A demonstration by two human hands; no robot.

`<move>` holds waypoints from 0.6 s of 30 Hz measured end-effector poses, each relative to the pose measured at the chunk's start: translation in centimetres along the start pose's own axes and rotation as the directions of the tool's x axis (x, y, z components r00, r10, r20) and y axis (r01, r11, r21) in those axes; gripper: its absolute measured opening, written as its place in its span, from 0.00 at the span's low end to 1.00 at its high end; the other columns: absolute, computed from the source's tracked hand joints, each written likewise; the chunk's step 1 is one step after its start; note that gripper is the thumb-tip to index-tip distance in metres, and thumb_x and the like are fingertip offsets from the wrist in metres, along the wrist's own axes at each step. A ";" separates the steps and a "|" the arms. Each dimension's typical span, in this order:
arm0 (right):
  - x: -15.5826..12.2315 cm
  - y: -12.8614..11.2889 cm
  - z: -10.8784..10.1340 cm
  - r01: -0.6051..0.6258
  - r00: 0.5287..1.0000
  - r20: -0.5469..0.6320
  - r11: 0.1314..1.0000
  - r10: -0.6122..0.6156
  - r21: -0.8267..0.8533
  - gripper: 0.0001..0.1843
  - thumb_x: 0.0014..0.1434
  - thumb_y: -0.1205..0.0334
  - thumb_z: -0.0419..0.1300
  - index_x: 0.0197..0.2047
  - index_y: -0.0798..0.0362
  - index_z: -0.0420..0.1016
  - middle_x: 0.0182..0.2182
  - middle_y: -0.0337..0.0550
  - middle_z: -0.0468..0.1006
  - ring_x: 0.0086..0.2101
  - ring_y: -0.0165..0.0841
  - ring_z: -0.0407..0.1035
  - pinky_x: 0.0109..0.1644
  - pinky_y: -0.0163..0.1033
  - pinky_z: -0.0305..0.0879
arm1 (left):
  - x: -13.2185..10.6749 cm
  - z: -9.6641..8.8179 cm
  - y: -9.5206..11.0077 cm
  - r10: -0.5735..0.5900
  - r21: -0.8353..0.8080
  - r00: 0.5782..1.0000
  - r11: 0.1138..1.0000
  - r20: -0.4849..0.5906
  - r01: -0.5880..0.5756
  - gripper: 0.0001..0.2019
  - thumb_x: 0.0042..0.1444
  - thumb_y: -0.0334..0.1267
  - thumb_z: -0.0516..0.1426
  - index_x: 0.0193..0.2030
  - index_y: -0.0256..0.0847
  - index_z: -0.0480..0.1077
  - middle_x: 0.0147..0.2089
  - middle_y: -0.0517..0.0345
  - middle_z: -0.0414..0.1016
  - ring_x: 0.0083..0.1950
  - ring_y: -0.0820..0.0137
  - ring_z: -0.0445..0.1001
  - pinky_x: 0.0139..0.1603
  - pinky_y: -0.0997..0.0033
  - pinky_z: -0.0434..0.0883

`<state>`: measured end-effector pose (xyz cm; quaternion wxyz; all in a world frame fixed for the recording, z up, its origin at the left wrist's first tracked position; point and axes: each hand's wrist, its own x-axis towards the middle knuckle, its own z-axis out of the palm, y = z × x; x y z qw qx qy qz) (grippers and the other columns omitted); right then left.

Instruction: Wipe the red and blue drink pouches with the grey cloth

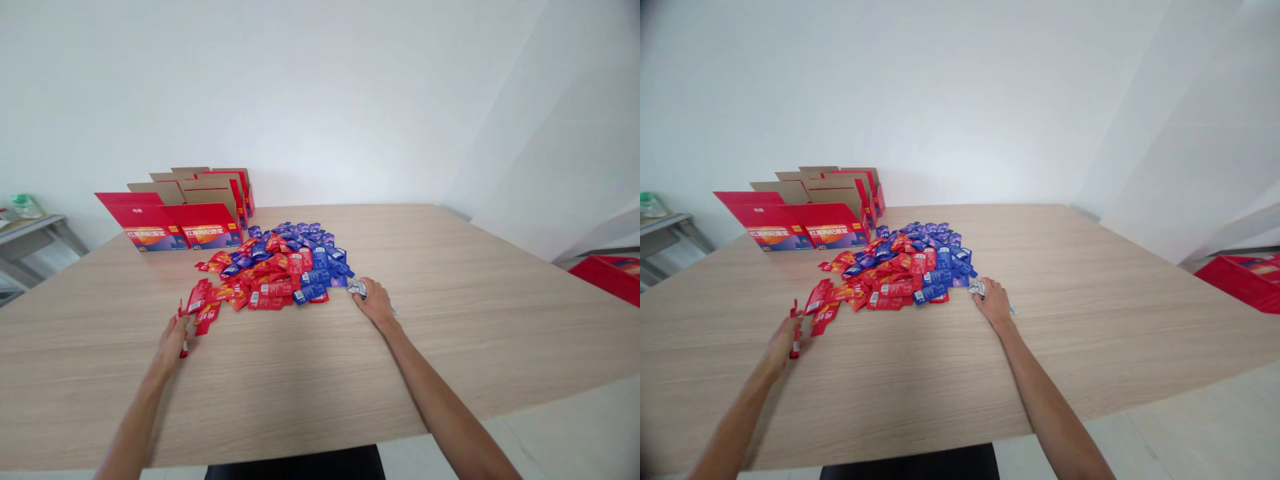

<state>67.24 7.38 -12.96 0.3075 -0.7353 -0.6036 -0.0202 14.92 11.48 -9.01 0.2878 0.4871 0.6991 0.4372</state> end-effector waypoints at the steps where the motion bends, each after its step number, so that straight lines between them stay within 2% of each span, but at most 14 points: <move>1: 0.1 0.0 0.0 -0.008 1.000 -0.011 0.999 0.009 0.031 0.19 0.59 0.57 0.59 0.53 0.52 0.72 0.48 0.51 0.79 0.47 0.45 0.70 0.53 0.46 0.65 | -1.6 0.5 0.6 -0.041 -0.096 0.998 0.994 0.053 0.046 0.23 0.56 0.55 0.53 0.49 0.39 0.70 0.26 0.64 0.61 0.23 0.70 0.63 0.25 0.68 0.69; 2: 0.1 0.1 0.0 -0.017 0.999 -0.028 0.998 0.019 0.067 0.19 0.58 0.58 0.59 0.52 0.52 0.73 0.48 0.51 0.79 0.47 0.46 0.70 0.53 0.47 0.65 | -3.2 1.1 1.3 -0.075 -0.212 0.989 0.972 0.127 0.101 0.23 0.57 0.56 0.53 0.49 0.40 0.69 0.26 0.66 0.59 0.22 0.73 0.61 0.25 0.71 0.69; 3: 0.2 0.1 -0.1 -0.026 0.998 -0.050 0.994 0.031 0.107 0.19 0.57 0.58 0.58 0.51 0.52 0.73 0.48 0.51 0.79 0.47 0.46 0.70 0.54 0.47 0.65 | -4.8 1.7 2.1 -0.128 -0.417 0.958 0.880 0.255 0.229 0.21 0.59 0.55 0.55 0.50 0.40 0.69 0.27 0.66 0.59 0.23 0.75 0.60 0.25 0.73 0.69; 4: 0.2 0.1 -0.1 -0.036 0.996 -0.078 0.988 0.048 0.153 0.19 0.57 0.57 0.58 0.51 0.52 0.72 0.48 0.51 0.79 0.47 0.45 0.70 0.54 0.47 0.66 | -6.4 2.3 2.9 -0.152 -0.570 0.905 0.732 0.398 0.373 0.20 0.61 0.55 0.54 0.49 0.40 0.69 0.28 0.65 0.59 0.23 0.75 0.60 0.23 0.75 0.68; 6: 0.3 0.3 -0.4 -0.062 0.984 -0.147 0.965 0.102 0.254 0.20 0.57 0.55 0.56 0.51 0.52 0.71 0.47 0.52 0.79 0.46 0.44 0.71 0.54 0.47 0.67 | -9.1 3.4 4.4 -0.144 -0.667 0.785 0.449 0.603 0.595 0.23 0.67 0.56 0.48 0.47 0.37 0.70 0.29 0.62 0.60 0.23 0.75 0.60 0.17 0.80 0.61; 8: 0.4 0.4 -0.7 -0.089 0.960 -0.216 0.928 0.177 0.363 0.21 0.58 0.52 0.53 0.51 0.54 0.69 0.44 0.51 0.79 0.42 0.42 0.72 0.51 0.46 0.69 | -11.1 4.4 5.6 -0.117 -0.638 0.682 0.270 0.722 0.721 0.28 0.70 0.57 0.41 0.47 0.33 0.70 0.30 0.59 0.61 0.24 0.75 0.60 0.15 0.82 0.57; 10: 0.4 0.2 -1.2 -0.100 0.930 -0.270 0.880 0.249 0.464 0.23 0.61 0.47 0.50 0.52 0.55 0.66 0.40 0.49 0.78 0.37 0.40 0.72 0.45 0.45 0.69 | -12.6 5.5 6.3 -0.082 -0.577 0.594 0.162 0.801 0.801 0.30 0.71 0.57 0.40 0.52 0.30 0.69 0.31 0.57 0.62 0.25 0.74 0.62 0.15 0.81 0.60; 13: 0.2 -1.0 -1.8 -0.056 0.907 -0.309 0.811 0.285 0.583 0.27 0.63 0.41 0.49 0.54 0.53 0.65 0.38 0.45 0.77 0.33 0.36 0.71 0.39 0.40 0.68 | -14.3 7.2 6.8 -0.026 -0.474 0.478 0.085 0.878 0.876 0.35 0.69 0.61 0.42 0.59 0.27 0.67 0.32 0.56 0.63 0.25 0.74 0.61 0.16 0.78 0.63; 15: -0.4 -2.7 -2.0 0.001 0.917 -0.307 0.770 0.253 0.638 0.28 0.63 0.38 0.50 0.54 0.52 0.65 0.37 0.43 0.76 0.32 0.35 0.70 0.37 0.38 0.67 | -15.2 8.2 7.1 -0.012 -0.428 0.429 0.049 0.903 0.902 0.38 0.68 0.63 0.42 0.61 0.25 0.65 0.31 0.58 0.62 0.23 0.75 0.59 0.15 0.78 0.61; 18: -2.0 -6.3 -2.1 0.084 0.948 -0.277 0.719 0.155 0.690 0.25 0.62 0.40 0.53 0.53 0.50 0.68 0.38 0.42 0.76 0.32 0.35 0.71 0.37 0.38 0.68 | -16.2 9.5 7.7 -0.011 -0.414 0.414 -0.055 0.910 0.908 0.34 0.70 0.58 0.44 0.65 0.25 0.61 0.30 0.60 0.61 0.23 0.76 0.60 0.15 0.81 0.61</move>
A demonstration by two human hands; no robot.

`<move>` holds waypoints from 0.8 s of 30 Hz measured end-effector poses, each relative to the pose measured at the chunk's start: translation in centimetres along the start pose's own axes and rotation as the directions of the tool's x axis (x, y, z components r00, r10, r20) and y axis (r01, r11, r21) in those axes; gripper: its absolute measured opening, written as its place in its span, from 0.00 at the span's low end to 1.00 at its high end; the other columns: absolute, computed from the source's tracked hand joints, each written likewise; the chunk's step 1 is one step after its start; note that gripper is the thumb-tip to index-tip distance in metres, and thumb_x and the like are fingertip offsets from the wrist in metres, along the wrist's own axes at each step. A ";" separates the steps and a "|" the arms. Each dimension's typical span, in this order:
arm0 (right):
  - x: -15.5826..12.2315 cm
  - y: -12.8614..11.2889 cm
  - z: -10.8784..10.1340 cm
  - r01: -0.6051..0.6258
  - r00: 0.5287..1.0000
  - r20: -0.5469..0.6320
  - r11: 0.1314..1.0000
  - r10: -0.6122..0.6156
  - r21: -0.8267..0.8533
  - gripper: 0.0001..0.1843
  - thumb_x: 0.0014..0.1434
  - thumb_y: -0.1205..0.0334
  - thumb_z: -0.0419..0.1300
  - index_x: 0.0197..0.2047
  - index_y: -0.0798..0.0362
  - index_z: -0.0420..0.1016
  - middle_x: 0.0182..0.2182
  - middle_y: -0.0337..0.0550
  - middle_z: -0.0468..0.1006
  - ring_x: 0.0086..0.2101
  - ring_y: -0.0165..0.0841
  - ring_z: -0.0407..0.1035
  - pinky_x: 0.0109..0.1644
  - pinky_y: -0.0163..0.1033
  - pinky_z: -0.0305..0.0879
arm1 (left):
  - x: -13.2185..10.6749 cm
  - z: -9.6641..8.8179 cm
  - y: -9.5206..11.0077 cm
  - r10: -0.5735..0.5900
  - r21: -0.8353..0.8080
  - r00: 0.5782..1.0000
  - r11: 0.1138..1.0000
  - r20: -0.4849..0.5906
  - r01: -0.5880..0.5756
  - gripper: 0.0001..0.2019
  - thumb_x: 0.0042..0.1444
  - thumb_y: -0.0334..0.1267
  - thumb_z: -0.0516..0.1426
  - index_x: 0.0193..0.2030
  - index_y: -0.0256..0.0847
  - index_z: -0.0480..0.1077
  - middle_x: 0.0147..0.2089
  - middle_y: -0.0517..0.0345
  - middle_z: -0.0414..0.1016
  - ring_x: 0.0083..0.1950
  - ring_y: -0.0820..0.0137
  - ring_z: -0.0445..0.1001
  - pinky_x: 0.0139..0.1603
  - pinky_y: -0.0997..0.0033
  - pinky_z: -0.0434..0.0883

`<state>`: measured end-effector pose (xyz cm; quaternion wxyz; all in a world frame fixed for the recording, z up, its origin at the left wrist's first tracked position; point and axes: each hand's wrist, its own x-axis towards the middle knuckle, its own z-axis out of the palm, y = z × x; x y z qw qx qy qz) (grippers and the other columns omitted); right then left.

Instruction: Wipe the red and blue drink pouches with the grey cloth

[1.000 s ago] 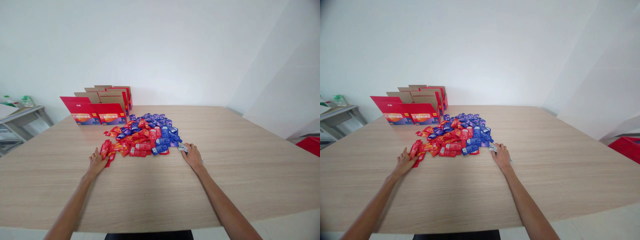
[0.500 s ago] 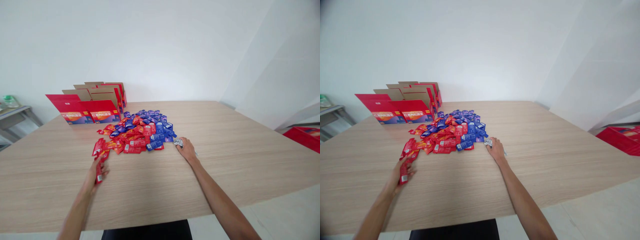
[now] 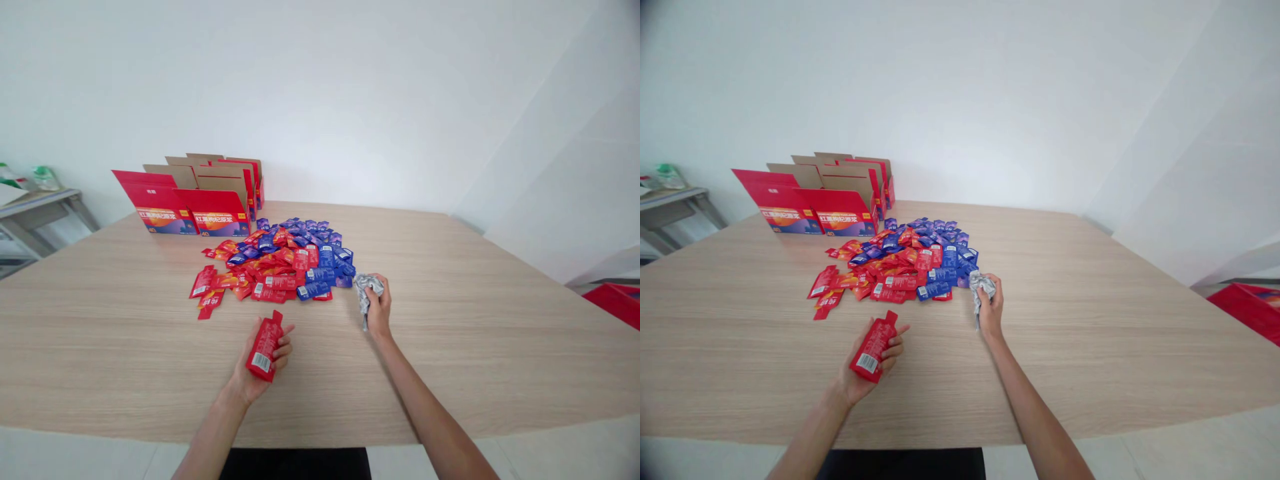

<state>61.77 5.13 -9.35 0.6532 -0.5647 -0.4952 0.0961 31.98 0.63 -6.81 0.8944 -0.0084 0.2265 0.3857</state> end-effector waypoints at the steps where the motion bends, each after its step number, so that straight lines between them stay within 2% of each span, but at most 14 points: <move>1: -0.8 -1.0 0.7 0.020 0.999 0.041 0.999 -0.021 0.026 0.24 0.61 0.41 0.55 0.51 0.50 0.69 0.38 0.42 0.76 0.34 0.36 0.71 0.39 0.39 0.69 | 0.2 0.2 -0.4 0.008 -0.041 1.000 0.999 -0.001 -0.009 0.31 0.72 0.54 0.45 0.66 0.26 0.60 0.30 0.60 0.61 0.23 0.77 0.62 0.16 0.82 0.62; 3: -2.2 -2.8 2.2 0.080 0.986 0.141 0.992 -0.093 0.094 0.22 0.61 0.42 0.57 0.50 0.48 0.70 0.41 0.43 0.77 0.38 0.38 0.73 0.45 0.41 0.71 | 0.4 0.8 -0.9 0.032 -0.107 0.999 0.994 -0.017 -0.033 0.25 0.73 0.47 0.47 0.67 0.29 0.59 0.31 0.59 0.64 0.25 0.77 0.67 0.18 0.84 0.65; 6: -3.7 -5.0 4.0 0.184 0.921 0.292 0.949 -0.258 0.258 0.19 0.64 0.43 0.57 0.50 0.46 0.70 0.44 0.44 0.76 0.43 0.40 0.73 0.49 0.45 0.71 | 0.4 1.7 -1.6 0.091 -0.137 0.990 0.985 -0.109 -0.105 0.20 0.74 0.35 0.46 0.69 0.33 0.60 0.36 0.52 0.73 0.33 0.76 0.77 0.30 0.84 0.76; 9: -4.3 -6.1 5.0 0.197 0.892 0.327 0.921 -0.311 0.338 0.18 0.66 0.42 0.57 0.50 0.45 0.69 0.44 0.45 0.76 0.44 0.40 0.73 0.48 0.46 0.72 | 0.3 2.1 -2.1 0.263 -0.092 0.937 0.953 -0.232 -0.290 0.22 0.70 0.25 0.47 0.68 0.36 0.63 0.44 0.49 0.80 0.43 0.73 0.82 0.45 0.79 0.80; 11: -4.4 -6.3 5.1 0.191 0.897 0.315 0.916 -0.309 0.353 0.17 0.67 0.43 0.57 0.51 0.44 0.69 0.45 0.45 0.76 0.46 0.40 0.73 0.49 0.48 0.72 | 0.2 1.9 -2.3 0.361 -0.041 0.892 0.922 -0.271 -0.385 0.22 0.69 0.24 0.49 0.66 0.40 0.67 0.48 0.51 0.82 0.46 0.72 0.83 0.50 0.74 0.80; 13: -4.4 -6.3 4.9 0.206 0.887 0.322 0.908 -0.330 0.365 0.16 0.67 0.44 0.57 0.52 0.44 0.69 0.46 0.47 0.75 0.47 0.41 0.73 0.50 0.49 0.72 | 0.3 1.3 -2.3 0.393 0.027 0.876 0.915 -0.281 -0.402 0.19 0.69 0.26 0.51 0.64 0.40 0.69 0.47 0.51 0.83 0.45 0.70 0.84 0.51 0.69 0.80; 14: -4.5 -6.4 4.6 0.228 0.865 0.344 0.897 -0.365 0.378 0.17 0.67 0.44 0.57 0.52 0.44 0.70 0.47 0.48 0.75 0.47 0.42 0.73 0.50 0.49 0.72 | 0.3 0.9 -2.2 0.396 0.074 0.873 0.917 -0.283 -0.392 0.18 0.69 0.29 0.51 0.63 0.38 0.70 0.45 0.50 0.83 0.43 0.68 0.84 0.51 0.66 0.81; 15: -4.6 -6.4 4.4 0.258 0.826 0.382 0.880 -0.415 0.398 0.18 0.67 0.44 0.57 0.53 0.44 0.70 0.49 0.49 0.75 0.48 0.42 0.73 0.50 0.49 0.72 | 0.4 0.5 -2.2 0.402 0.123 0.870 0.916 -0.285 -0.383 0.16 0.70 0.32 0.51 0.62 0.36 0.70 0.43 0.50 0.83 0.41 0.67 0.84 0.50 0.63 0.81; 16: -4.8 -6.5 4.3 0.296 0.766 0.431 0.857 -0.477 0.423 0.19 0.68 0.43 0.57 0.55 0.44 0.70 0.50 0.50 0.75 0.48 0.42 0.73 0.50 0.49 0.72 | 0.5 0.1 -2.2 0.410 0.167 0.866 0.911 -0.286 -0.376 0.16 0.71 0.36 0.51 0.60 0.34 0.71 0.41 0.49 0.83 0.39 0.66 0.83 0.49 0.62 0.81; 19: -6.1 -6.9 4.4 0.421 0.499 0.593 0.775 -0.632 0.471 0.20 0.68 0.44 0.57 0.58 0.44 0.70 0.53 0.51 0.75 0.51 0.42 0.72 0.54 0.49 0.71 | 0.7 -0.7 -2.4 0.429 0.234 0.860 0.898 -0.276 -0.372 0.24 0.72 0.49 0.47 0.58 0.31 0.72 0.40 0.45 0.83 0.40 0.61 0.84 0.43 0.60 0.82; 21: -7.2 -7.0 4.9 0.486 0.330 0.678 0.734 -0.657 0.474 0.19 0.69 0.46 0.57 0.58 0.44 0.70 0.53 0.50 0.76 0.52 0.41 0.71 0.56 0.49 0.69 | 0.6 -0.7 -2.7 0.429 0.245 0.871 0.894 -0.238 -0.374 0.26 0.70 0.53 0.49 0.58 0.32 0.73 0.42 0.44 0.83 0.42 0.60 0.84 0.42 0.62 0.82; 22: -7.8 -7.0 5.2 0.502 0.280 0.704 0.725 -0.652 0.472 0.18 0.69 0.47 0.57 0.57 0.44 0.71 0.53 0.50 0.76 0.52 0.41 0.70 0.57 0.49 0.68 | 0.6 -0.6 -2.9 0.428 0.248 0.877 0.893 -0.216 -0.375 0.26 0.70 0.53 0.50 0.58 0.33 0.74 0.42 0.44 0.83 0.43 0.60 0.84 0.42 0.62 0.81; 23: -8.2 -6.9 5.5 0.503 0.258 0.723 0.728 -0.641 0.466 0.18 0.69 0.48 0.57 0.57 0.45 0.71 0.53 0.50 0.76 0.52 0.41 0.70 0.57 0.49 0.68 | 0.5 -0.4 -3.1 0.431 0.247 0.881 0.891 -0.196 -0.381 0.25 0.69 0.52 0.51 0.58 0.33 0.74 0.43 0.44 0.83 0.43 0.60 0.84 0.43 0.63 0.81; 24: -8.5 -6.8 5.8 0.492 0.264 0.732 0.740 -0.629 0.459 0.17 0.68 0.48 0.57 0.56 0.45 0.72 0.53 0.50 0.75 0.52 0.41 0.69 0.57 0.49 0.68 | 0.4 -0.3 -3.3 0.434 0.240 0.882 0.890 -0.183 -0.388 0.25 0.69 0.52 0.52 0.58 0.33 0.74 0.43 0.44 0.83 0.44 0.60 0.84 0.44 0.63 0.81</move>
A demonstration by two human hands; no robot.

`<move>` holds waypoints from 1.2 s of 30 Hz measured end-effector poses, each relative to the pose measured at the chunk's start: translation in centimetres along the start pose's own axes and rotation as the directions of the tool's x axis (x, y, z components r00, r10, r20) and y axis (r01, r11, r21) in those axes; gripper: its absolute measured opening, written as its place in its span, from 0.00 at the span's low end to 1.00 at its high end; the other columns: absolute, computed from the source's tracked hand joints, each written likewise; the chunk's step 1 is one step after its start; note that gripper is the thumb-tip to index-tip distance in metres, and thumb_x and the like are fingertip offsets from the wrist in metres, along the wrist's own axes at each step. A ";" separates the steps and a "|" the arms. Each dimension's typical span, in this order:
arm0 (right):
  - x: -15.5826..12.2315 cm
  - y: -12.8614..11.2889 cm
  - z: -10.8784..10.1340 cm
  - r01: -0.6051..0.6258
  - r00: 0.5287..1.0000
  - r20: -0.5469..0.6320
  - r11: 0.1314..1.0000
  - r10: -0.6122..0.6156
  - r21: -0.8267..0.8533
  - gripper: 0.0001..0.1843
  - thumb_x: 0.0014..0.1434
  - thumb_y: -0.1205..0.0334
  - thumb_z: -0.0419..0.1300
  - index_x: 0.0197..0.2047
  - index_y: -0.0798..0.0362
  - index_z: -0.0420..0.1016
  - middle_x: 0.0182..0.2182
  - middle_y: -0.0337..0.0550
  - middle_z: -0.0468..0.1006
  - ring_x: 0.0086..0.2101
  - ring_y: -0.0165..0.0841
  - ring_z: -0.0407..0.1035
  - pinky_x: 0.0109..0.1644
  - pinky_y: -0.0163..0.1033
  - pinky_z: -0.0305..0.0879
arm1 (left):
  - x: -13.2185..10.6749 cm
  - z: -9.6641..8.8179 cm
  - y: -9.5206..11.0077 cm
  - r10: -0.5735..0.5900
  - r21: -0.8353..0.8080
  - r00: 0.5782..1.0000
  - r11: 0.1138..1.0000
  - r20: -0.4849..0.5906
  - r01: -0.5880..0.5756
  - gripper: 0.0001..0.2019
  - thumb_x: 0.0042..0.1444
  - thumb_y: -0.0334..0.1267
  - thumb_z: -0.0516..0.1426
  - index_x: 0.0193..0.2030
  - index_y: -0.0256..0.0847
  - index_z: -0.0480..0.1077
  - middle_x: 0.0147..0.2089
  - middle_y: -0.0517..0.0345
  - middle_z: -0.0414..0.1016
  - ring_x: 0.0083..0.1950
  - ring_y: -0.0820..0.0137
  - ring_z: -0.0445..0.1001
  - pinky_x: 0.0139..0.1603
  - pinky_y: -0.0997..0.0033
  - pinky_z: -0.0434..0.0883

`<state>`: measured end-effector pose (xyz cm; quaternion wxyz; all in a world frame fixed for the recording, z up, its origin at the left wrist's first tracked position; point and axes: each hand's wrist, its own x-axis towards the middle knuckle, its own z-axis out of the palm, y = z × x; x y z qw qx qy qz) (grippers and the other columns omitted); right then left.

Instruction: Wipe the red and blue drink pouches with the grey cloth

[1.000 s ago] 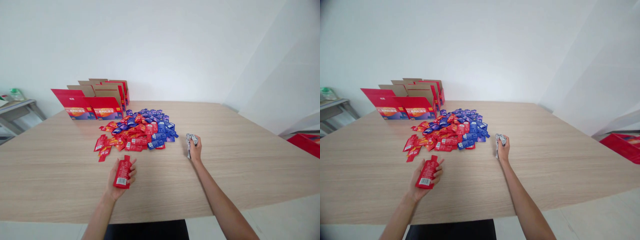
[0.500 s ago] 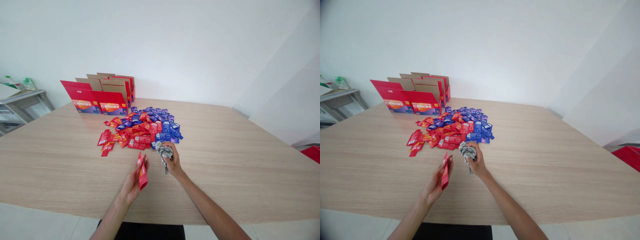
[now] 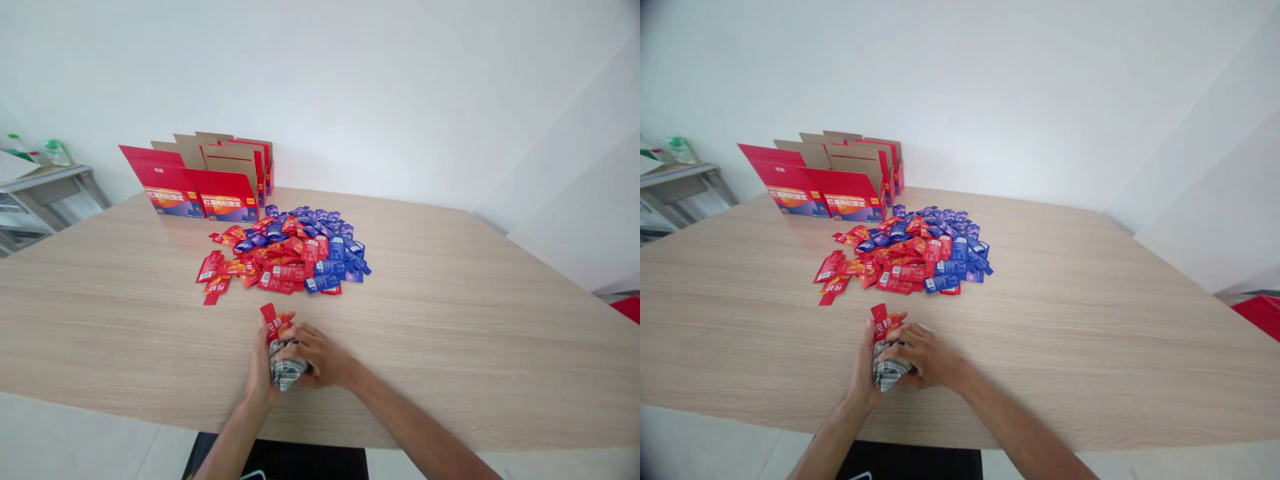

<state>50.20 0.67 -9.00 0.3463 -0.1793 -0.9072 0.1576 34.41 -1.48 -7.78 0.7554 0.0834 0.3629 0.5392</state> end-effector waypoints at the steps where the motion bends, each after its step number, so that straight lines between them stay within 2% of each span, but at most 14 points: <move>1: 0.1 0.1 0.3 -0.027 0.999 -0.018 1.000 0.027 0.016 0.17 0.68 0.49 0.58 0.56 0.46 0.72 0.53 0.50 0.75 0.52 0.42 0.69 0.58 0.49 0.68 | -0.2 0.1 -0.3 0.002 -0.015 1.000 1.000 0.005 -0.002 0.25 0.69 0.52 0.51 0.58 0.33 0.75 0.44 0.44 0.83 0.44 0.60 0.84 0.45 0.63 0.81; 4: 0.4 0.4 0.5 -0.154 0.979 -0.126 0.987 0.160 0.055 0.18 0.66 0.54 0.59 0.57 0.47 0.70 0.54 0.51 0.73 0.54 0.42 0.68 0.59 0.51 0.68 | -0.5 -0.1 -1.7 -0.002 -0.071 1.000 0.997 -0.021 0.001 0.26 0.71 0.53 0.49 0.60 0.34 0.74 0.48 0.43 0.83 0.49 0.59 0.83 0.50 0.61 0.80; 7: 0.9 0.6 0.3 -0.305 0.919 -0.250 0.951 0.305 0.038 0.20 0.63 0.63 0.60 0.58 0.48 0.69 0.55 0.51 0.71 0.55 0.44 0.66 0.60 0.52 0.67 | -0.3 -0.7 -3.9 0.029 -0.051 0.998 0.998 -0.055 -0.032 0.26 0.70 0.53 0.50 0.64 0.39 0.72 0.55 0.45 0.82 0.56 0.60 0.81 0.55 0.64 0.78; 9: 1.1 0.5 0.3 -0.353 0.887 -0.306 0.935 0.347 0.037 0.22 0.59 0.67 0.60 0.57 0.48 0.70 0.54 0.50 0.71 0.54 0.44 0.66 0.59 0.52 0.67 | -0.1 -1.1 -5.1 0.067 -0.001 0.995 0.998 -0.068 -0.068 0.24 0.70 0.52 0.51 0.66 0.44 0.70 0.58 0.48 0.80 0.61 0.62 0.78 0.58 0.67 0.76; 12: 1.1 0.2 0.5 -0.331 0.888 -0.320 0.942 0.330 0.053 0.23 0.56 0.67 0.60 0.56 0.48 0.71 0.51 0.49 0.71 0.51 0.43 0.67 0.57 0.51 0.68 | 0.6 -1.3 -5.6 0.125 0.055 0.986 0.991 -0.114 -0.119 0.23 0.69 0.51 0.53 0.65 0.46 0.71 0.60 0.49 0.79 0.64 0.64 0.76 0.58 0.71 0.75; 15: 0.9 0.0 0.6 -0.281 0.912 -0.289 0.957 0.291 0.077 0.20 0.57 0.62 0.61 0.54 0.48 0.72 0.50 0.49 0.72 0.50 0.43 0.68 0.55 0.49 0.69 | 1.1 -0.8 -4.5 0.143 0.075 0.971 0.989 -0.192 -0.131 0.24 0.70 0.52 0.50 0.63 0.42 0.73 0.58 0.47 0.80 0.60 0.63 0.78 0.54 0.71 0.77; 19: 0.4 0.1 0.2 -0.180 0.961 -0.193 0.976 0.200 0.120 0.16 0.62 0.52 0.59 0.51 0.48 0.73 0.48 0.50 0.74 0.49 0.43 0.69 0.54 0.48 0.69 | 1.1 0.1 -2.2 0.167 0.076 0.978 0.984 -0.127 -0.158 0.31 0.71 0.58 0.44 0.65 0.39 0.71 0.54 0.44 0.82 0.57 0.59 0.80 0.55 0.63 0.77; 22: 0.0 0.3 0.1 -0.112 0.981 -0.143 0.986 0.129 0.123 0.20 0.66 0.42 0.55 0.49 0.49 0.74 0.48 0.51 0.75 0.46 0.42 0.70 0.52 0.48 0.70 | 0.8 0.3 -1.2 0.207 0.066 0.974 0.977 -0.087 -0.202 0.36 0.66 0.64 0.48 0.68 0.38 0.68 0.52 0.43 0.83 0.55 0.56 0.81 0.56 0.59 0.77; 24: -0.1 0.5 0.3 -0.093 0.983 -0.149 0.989 0.109 0.111 0.23 0.66 0.39 0.54 0.50 0.49 0.74 0.48 0.52 0.75 0.45 0.41 0.71 0.51 0.47 0.70 | 0.4 0.5 -0.9 0.209 0.055 0.976 0.977 -0.066 -0.206 0.40 0.62 0.66 0.52 0.69 0.36 0.68 0.52 0.42 0.83 0.55 0.54 0.81 0.57 0.56 0.76; 27: -0.1 0.7 0.6 -0.097 0.977 -0.181 0.991 0.112 0.093 0.22 0.67 0.41 0.55 0.51 0.48 0.74 0.49 0.52 0.74 0.47 0.42 0.70 0.52 0.48 0.70 | 0.0 0.8 -1.0 0.178 0.057 0.983 0.983 -0.053 -0.175 0.37 0.65 0.64 0.51 0.67 0.35 0.70 0.53 0.41 0.82 0.58 0.53 0.79 0.60 0.54 0.75; 31: 0.2 0.8 0.9 -0.154 0.955 -0.246 0.986 0.166 0.066 0.19 0.66 0.49 0.58 0.55 0.48 0.71 0.52 0.52 0.72 0.52 0.44 0.69 0.56 0.50 0.69 | 0.0 0.8 -1.8 0.120 0.072 0.982 0.991 -0.144 -0.110 0.30 0.70 0.57 0.47 0.61 0.34 0.75 0.55 0.42 0.81 0.60 0.55 0.78 0.63 0.56 0.73; 33: 0.4 0.7 0.9 -0.206 0.935 -0.283 0.976 0.216 0.066 0.18 0.64 0.54 0.59 0.56 0.47 0.70 0.52 0.51 0.71 0.52 0.44 0.68 0.56 0.51 0.69 | 0.3 0.4 -2.5 0.091 0.076 0.981 0.994 -0.170 -0.079 0.28 0.69 0.57 0.50 0.59 0.36 0.76 0.55 0.44 0.82 0.61 0.56 0.78 0.63 0.58 0.73; 36: 0.6 0.6 0.8 -0.283 0.894 -0.337 0.955 0.295 0.085 0.20 0.63 0.59 0.59 0.58 0.48 0.69 0.53 0.51 0.69 0.52 0.44 0.68 0.56 0.51 0.69 | 0.7 -0.5 -3.5 0.067 0.070 0.991 0.996 -0.117 -0.059 0.27 0.64 0.59 0.57 0.60 0.42 0.75 0.55 0.48 0.82 0.60 0.58 0.78 0.62 0.61 0.75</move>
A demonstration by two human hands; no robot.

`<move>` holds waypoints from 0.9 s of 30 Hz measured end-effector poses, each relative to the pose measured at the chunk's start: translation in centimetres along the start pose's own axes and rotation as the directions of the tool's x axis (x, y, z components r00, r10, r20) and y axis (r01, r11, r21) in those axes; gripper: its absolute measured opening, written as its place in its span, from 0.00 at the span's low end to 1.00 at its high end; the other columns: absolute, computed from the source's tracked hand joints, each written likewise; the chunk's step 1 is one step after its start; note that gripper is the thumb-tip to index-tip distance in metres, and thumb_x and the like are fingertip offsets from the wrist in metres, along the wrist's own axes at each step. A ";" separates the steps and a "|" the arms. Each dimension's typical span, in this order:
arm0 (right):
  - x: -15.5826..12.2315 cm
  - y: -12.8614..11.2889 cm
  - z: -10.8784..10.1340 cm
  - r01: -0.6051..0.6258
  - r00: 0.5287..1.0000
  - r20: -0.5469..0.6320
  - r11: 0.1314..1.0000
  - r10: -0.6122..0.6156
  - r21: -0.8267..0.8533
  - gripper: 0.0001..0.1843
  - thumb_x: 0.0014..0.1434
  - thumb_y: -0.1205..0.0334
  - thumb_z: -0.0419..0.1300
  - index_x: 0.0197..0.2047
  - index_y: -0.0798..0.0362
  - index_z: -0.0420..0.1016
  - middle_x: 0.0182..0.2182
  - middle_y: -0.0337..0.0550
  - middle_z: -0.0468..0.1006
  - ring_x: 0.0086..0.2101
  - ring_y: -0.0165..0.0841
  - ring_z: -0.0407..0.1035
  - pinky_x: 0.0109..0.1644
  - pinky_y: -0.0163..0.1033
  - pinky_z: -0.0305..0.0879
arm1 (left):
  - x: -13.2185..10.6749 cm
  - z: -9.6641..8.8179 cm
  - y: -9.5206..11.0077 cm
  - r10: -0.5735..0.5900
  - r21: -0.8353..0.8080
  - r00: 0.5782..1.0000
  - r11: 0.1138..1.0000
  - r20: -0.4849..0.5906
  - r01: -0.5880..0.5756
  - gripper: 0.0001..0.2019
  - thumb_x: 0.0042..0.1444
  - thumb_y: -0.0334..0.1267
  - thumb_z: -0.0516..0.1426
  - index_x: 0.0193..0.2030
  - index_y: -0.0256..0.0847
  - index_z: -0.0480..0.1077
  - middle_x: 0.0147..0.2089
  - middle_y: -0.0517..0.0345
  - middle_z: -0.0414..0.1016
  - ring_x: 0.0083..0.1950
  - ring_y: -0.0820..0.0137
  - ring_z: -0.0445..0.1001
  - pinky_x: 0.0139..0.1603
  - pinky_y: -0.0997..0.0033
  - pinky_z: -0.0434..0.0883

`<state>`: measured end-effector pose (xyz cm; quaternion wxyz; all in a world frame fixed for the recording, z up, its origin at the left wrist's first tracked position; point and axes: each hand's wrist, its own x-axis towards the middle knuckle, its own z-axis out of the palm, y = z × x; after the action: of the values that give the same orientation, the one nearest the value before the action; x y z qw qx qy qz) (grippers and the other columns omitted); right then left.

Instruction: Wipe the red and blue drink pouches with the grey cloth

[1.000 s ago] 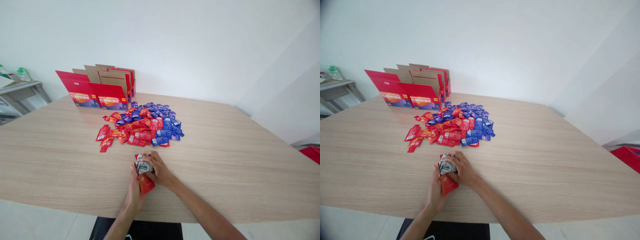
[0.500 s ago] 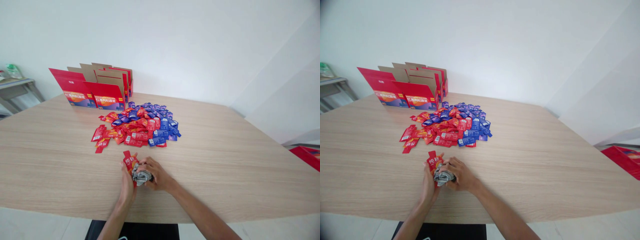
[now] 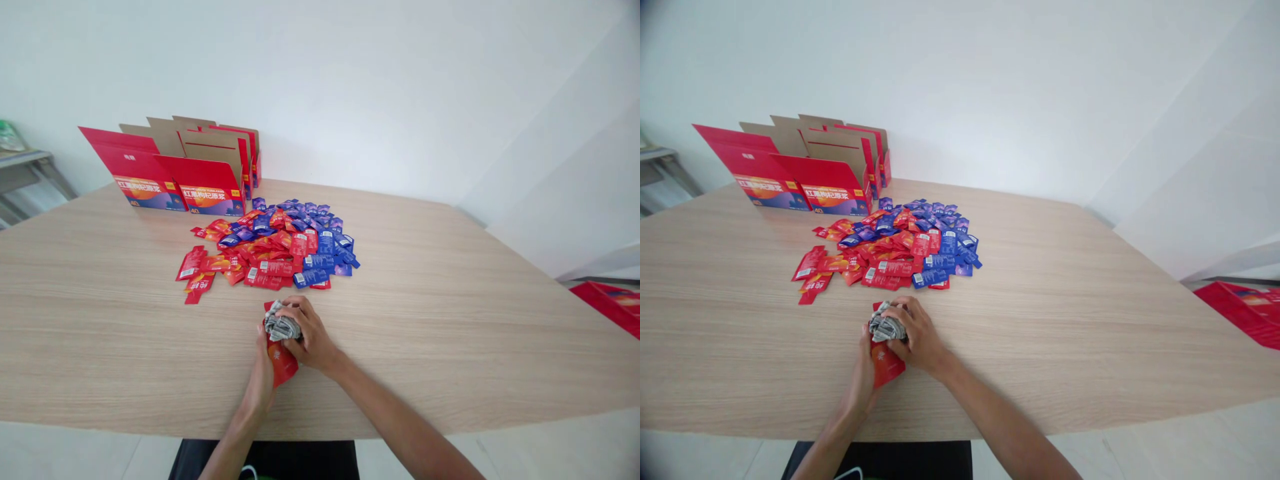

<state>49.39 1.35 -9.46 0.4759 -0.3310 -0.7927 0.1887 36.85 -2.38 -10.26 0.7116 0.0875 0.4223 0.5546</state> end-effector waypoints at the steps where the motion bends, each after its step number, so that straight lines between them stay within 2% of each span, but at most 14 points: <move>1: 0.1 0.0 0.0 -0.025 0.999 -0.020 1.000 0.025 -0.002 0.20 0.63 0.60 0.58 0.58 0.48 0.69 0.54 0.51 0.68 0.53 0.43 0.68 0.57 0.52 0.69 | 0.1 -0.2 -0.2 -0.005 0.005 1.000 1.000 0.029 0.005 0.27 0.62 0.58 0.59 0.61 0.43 0.75 0.55 0.48 0.82 0.60 0.58 0.78 0.62 0.61 0.75; 6: 0.3 0.1 -0.3 -0.078 0.993 -0.087 0.997 0.077 -0.008 0.21 0.65 0.60 0.56 0.60 0.50 0.66 0.53 0.51 0.69 0.54 0.43 0.67 0.58 0.52 0.69 | 0.3 0.1 0.0 0.029 0.078 0.996 0.996 0.088 -0.036 0.26 0.61 0.51 0.63 0.62 0.41 0.74 0.53 0.48 0.82 0.63 0.59 0.75 0.59 0.67 0.76; 10: 0.3 0.3 -0.4 -0.029 0.997 -0.073 0.998 0.025 -0.055 0.21 0.62 0.59 0.59 0.58 0.49 0.69 0.51 0.51 0.70 0.50 0.43 0.69 0.56 0.51 0.70 | 1.3 1.2 1.0 0.003 0.078 0.997 0.997 0.079 -0.009 0.25 0.64 0.55 0.58 0.60 0.40 0.74 0.52 0.48 0.83 0.60 0.58 0.78 0.57 0.64 0.77; 12: 0.1 0.5 -0.4 0.007 0.999 -0.041 0.997 -0.010 -0.082 0.20 0.60 0.58 0.60 0.56 0.49 0.71 0.51 0.51 0.70 0.50 0.44 0.69 0.55 0.51 0.71 | 2.0 1.8 1.8 -0.033 0.064 0.993 0.998 0.114 0.026 0.27 0.65 0.57 0.56 0.58 0.37 0.75 0.50 0.47 0.83 0.57 0.57 0.79 0.57 0.62 0.77; 15: -0.3 0.9 -0.7 0.067 0.997 0.040 0.992 -0.063 -0.105 0.19 0.62 0.53 0.60 0.55 0.49 0.72 0.51 0.52 0.72 0.50 0.44 0.70 0.54 0.50 0.71 | 2.7 2.5 3.2 -0.034 0.055 0.977 0.998 0.209 0.023 0.30 0.63 0.59 0.57 0.57 0.33 0.76 0.48 0.45 0.83 0.54 0.56 0.80 0.56 0.62 0.77; 20: -0.8 1.6 -1.5 0.182 0.971 0.181 0.971 -0.154 -0.154 0.21 0.65 0.44 0.58 0.55 0.47 0.73 0.51 0.51 0.73 0.49 0.42 0.70 0.55 0.49 0.70 | 2.6 3.1 4.5 -0.063 0.070 0.965 0.996 0.256 0.047 0.29 0.61 0.59 0.58 0.55 0.33 0.76 0.44 0.46 0.84 0.50 0.56 0.82 0.50 0.63 0.79; 23: -0.5 1.8 -1.8 0.172 0.979 0.149 0.960 -0.142 -0.219 0.18 0.65 0.50 0.60 0.55 0.47 0.72 0.52 0.51 0.72 0.50 0.44 0.69 0.55 0.50 0.70 | 2.4 2.9 3.9 -0.105 0.102 0.963 0.991 0.248 0.082 0.25 0.64 0.55 0.57 0.53 0.34 0.77 0.44 0.47 0.84 0.50 0.57 0.82 0.50 0.63 0.79; 27: 0.1 1.6 -2.0 0.049 0.999 0.001 0.964 -0.051 -0.262 0.21 0.60 0.62 0.61 0.57 0.47 0.71 0.52 0.51 0.71 0.51 0.44 0.69 0.55 0.50 0.70 | 2.3 2.8 2.9 -0.181 0.097 0.960 0.982 0.214 0.164 0.19 0.66 0.49 0.57 0.54 0.37 0.76 0.45 0.51 0.84 0.48 0.62 0.82 0.49 0.67 0.78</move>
<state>51.68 2.52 -9.43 0.4350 -0.3714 -0.8173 0.0693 36.79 1.61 -7.96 0.7960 0.1397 0.3676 0.4602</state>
